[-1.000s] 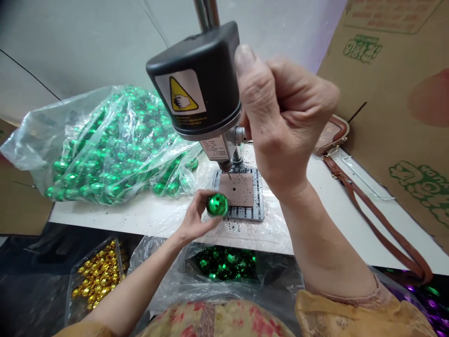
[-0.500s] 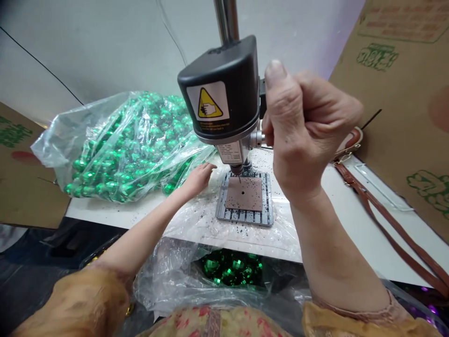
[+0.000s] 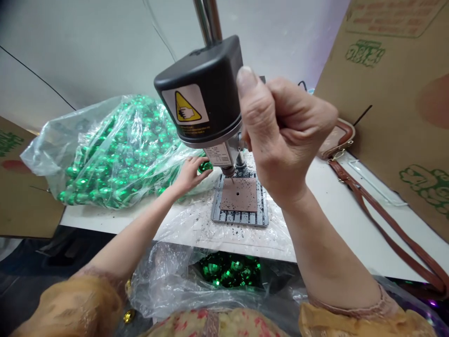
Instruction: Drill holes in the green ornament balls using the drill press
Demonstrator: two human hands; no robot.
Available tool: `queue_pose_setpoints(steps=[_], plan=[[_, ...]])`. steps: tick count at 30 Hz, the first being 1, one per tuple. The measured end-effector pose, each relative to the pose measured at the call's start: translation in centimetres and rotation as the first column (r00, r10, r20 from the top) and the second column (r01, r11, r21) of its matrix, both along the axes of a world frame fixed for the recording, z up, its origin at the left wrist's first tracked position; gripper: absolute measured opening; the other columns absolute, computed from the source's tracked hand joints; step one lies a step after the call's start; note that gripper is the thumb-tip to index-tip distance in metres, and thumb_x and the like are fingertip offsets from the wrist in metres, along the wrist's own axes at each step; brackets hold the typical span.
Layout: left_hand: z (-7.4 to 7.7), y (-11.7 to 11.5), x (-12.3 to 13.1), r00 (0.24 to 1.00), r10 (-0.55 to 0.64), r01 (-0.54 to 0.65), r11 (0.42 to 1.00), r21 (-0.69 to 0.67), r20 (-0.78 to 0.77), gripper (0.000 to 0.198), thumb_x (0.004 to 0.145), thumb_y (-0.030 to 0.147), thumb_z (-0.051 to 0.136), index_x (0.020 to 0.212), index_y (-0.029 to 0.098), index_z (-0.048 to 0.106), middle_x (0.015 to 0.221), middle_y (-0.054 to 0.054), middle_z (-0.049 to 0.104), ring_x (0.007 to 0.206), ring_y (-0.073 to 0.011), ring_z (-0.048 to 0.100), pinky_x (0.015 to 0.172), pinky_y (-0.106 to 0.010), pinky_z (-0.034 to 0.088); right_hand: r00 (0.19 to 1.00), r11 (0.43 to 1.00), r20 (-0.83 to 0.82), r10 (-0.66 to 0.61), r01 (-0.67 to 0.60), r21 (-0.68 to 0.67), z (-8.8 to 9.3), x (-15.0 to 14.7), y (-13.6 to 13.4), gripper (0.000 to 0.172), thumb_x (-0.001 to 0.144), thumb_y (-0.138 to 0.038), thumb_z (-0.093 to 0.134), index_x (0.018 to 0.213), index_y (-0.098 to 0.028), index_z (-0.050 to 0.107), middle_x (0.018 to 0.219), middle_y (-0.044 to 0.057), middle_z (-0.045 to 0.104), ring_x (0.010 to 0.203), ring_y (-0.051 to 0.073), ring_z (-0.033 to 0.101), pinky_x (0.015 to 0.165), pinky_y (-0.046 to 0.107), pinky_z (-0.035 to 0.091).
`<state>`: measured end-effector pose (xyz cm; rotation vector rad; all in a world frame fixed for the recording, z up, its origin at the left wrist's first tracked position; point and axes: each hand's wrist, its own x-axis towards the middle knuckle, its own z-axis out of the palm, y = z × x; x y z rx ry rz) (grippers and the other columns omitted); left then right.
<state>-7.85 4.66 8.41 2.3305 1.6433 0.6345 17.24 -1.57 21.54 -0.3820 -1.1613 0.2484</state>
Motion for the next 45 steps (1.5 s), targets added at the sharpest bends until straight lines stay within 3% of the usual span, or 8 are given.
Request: queue_pose_setpoints(steps=[4,6,9,15,22,29,34,45], plan=[[-1.3,-4.4,2.4,0.631,0.116,0.179,0.941,-0.289,0.767,0.052,0.091,0.058,0.069,0.132,0.026,0.064,0.110,-0.006,0.071,0.086,-0.0192,0.067,0.074,-0.032,0.056,1.000,1.000,-0.020,0.002,-0.002,0.011,-0.1,-0.1,0.0,0.046,0.095,-0.011,0.057,0.053,-0.018,0.041,0.047,-0.007,0.035,0.045,0.000,0.034,0.047,0.024,0.026],[-1.9,-5.8,3.7,0.438,0.239,0.265,0.887,-0.378,0.867,0.056,0.087,0.059,0.075,0.130,0.025,0.064,0.111,-0.006,0.072,0.087,-0.0180,0.068,0.072,-0.029,0.056,1.000,0.999,-0.021,0.002,-0.001,0.033,-0.1,-0.2,0.1,0.046,0.095,-0.010,0.057,0.053,-0.018,0.041,0.047,-0.007,0.034,0.044,0.000,0.034,0.046,0.023,0.026],[-2.3,-6.6,4.9,0.324,0.312,0.306,0.859,-0.411,0.893,0.059,0.080,0.052,0.084,0.129,0.024,0.065,0.113,-0.006,0.073,0.089,-0.0178,0.070,0.073,-0.028,0.057,1.000,0.999,-0.017,0.005,-0.004,0.040,-0.1,-0.1,0.2,0.046,0.095,-0.009,0.057,0.053,-0.018,0.041,0.047,-0.008,0.034,0.044,0.000,0.034,0.045,0.024,0.025],[-3.0,-6.5,5.8,0.377,0.293,0.309,0.855,-0.417,0.879,0.069,0.069,0.039,0.093,0.126,0.023,0.060,0.105,-0.003,0.074,0.070,-0.0130,0.068,0.067,-0.028,0.054,1.000,1.000,0.013,0.004,-0.004,-0.021,-0.2,0.1,-0.2,0.047,0.098,-0.015,0.056,0.055,-0.017,0.040,0.048,-0.007,0.038,0.045,0.000,0.035,0.047,0.022,0.027],[-3.2,-7.0,5.6,0.268,0.416,0.282,0.829,-0.483,0.869,0.052,0.076,0.048,0.080,0.115,0.023,0.055,0.101,-0.006,0.074,0.087,-0.0208,0.072,0.061,-0.027,0.049,0.999,0.999,-0.049,0.005,-0.002,0.051,0.0,-0.4,0.0,0.050,0.094,-0.014,0.063,0.051,-0.020,0.037,0.045,-0.007,0.035,0.040,0.003,0.031,0.042,0.027,0.023],[-3.3,-7.9,4.9,0.198,0.417,0.314,0.830,-0.460,0.887,0.050,0.076,0.042,0.080,0.116,0.027,0.053,0.107,-0.003,0.073,0.097,-0.0224,0.073,0.091,-0.044,0.059,0.998,0.996,-0.062,0.033,-0.028,0.086,-0.1,-0.4,0.3,0.046,0.092,-0.006,0.058,0.051,-0.020,0.041,0.045,-0.007,0.033,0.040,0.004,0.031,0.044,0.027,0.023],[-4.3,-7.3,5.6,0.266,0.309,0.148,0.923,-0.355,0.913,0.058,0.069,0.037,0.093,0.111,0.024,0.055,0.093,0.000,0.076,0.086,-0.0162,0.072,0.088,-0.034,0.056,0.999,0.998,-0.050,0.012,-0.009,0.064,0.0,-0.3,0.1,0.048,0.092,-0.008,0.060,0.051,-0.021,0.039,0.045,-0.007,0.033,0.040,0.005,0.031,0.044,0.029,0.023],[-6.1,-5.6,7.3,0.393,0.143,0.257,0.931,-0.258,0.908,0.065,0.074,0.040,0.092,0.128,0.021,0.061,0.132,-0.011,0.071,0.128,-0.0277,0.066,0.114,-0.044,0.049,0.995,0.994,0.038,-0.089,0.091,-0.062,0.1,-0.2,-0.7,0.052,0.097,-0.037,0.062,0.054,-0.022,0.036,0.047,-0.006,0.034,0.043,0.005,0.034,0.045,0.027,0.030]])
